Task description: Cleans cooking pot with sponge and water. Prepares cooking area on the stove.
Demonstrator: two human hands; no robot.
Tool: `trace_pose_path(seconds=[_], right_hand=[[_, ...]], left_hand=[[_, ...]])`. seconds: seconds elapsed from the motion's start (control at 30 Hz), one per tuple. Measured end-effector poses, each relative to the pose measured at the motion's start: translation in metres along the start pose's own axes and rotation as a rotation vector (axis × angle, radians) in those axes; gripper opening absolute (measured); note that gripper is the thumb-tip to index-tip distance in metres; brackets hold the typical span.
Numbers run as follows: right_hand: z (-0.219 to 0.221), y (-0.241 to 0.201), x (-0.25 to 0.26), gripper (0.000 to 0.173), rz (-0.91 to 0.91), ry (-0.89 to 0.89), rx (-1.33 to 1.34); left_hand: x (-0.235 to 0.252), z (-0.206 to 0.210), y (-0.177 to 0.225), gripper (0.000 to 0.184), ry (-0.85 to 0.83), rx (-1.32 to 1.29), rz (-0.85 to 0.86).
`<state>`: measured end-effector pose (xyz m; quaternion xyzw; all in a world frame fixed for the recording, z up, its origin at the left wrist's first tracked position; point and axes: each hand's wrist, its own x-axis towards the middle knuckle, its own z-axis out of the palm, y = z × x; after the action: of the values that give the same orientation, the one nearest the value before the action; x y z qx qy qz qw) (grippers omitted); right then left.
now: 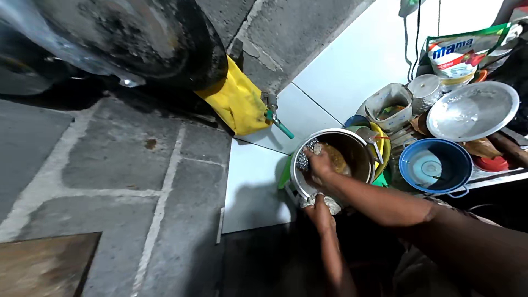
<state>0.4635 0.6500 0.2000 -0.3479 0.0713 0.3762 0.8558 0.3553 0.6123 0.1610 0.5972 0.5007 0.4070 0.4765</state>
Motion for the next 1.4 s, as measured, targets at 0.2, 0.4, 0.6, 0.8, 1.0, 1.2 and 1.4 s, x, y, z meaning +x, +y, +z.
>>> trace_pose_path(seconds=[0.2, 0.4, 0.6, 0.8, 1.0, 1.2, 1.4], right_hand=[[-0.025, 0.015, 0.017, 0.056, -0.123, -0.348, -0.85], [-0.084, 0.035, 0.01, 0.039, -0.078, -0.924, -1.785], [-0.094, 0.012, 0.056, 0.043, -0.417, -0.827, -2.122], [-0.096, 0.006, 0.058, 0.04, -0.433, -0.65, -1.908], [-0.088, 0.06, -0.007, 0.044, -0.011, -0.665, -1.768], [-0.056, 0.051, 0.016, 0.033, -0.722, -1.055, -1.666], [-0.058, 0.015, 0.053, 0.033, -0.864, -0.895, -1.837]], left_hand=[[0.003, -0.003, 0.002, 0.052, -0.028, 0.025, 0.124], [0.013, -0.023, 0.008, 0.079, -0.06, 0.133, 0.222], [0.012, -0.037, 0.004, 0.087, -0.087, 0.289, 0.15], [0.018, -0.04, 0.006, 0.087, -0.09, 0.124, 0.177], [0.017, -0.03, 0.002, 0.088, -0.086, 0.024, 0.156], [0.008, -0.04, 0.018, 0.055, -0.064, 0.095, 0.124], [0.006, -0.048, 0.015, 0.059, -0.01, -0.006, 0.17]])
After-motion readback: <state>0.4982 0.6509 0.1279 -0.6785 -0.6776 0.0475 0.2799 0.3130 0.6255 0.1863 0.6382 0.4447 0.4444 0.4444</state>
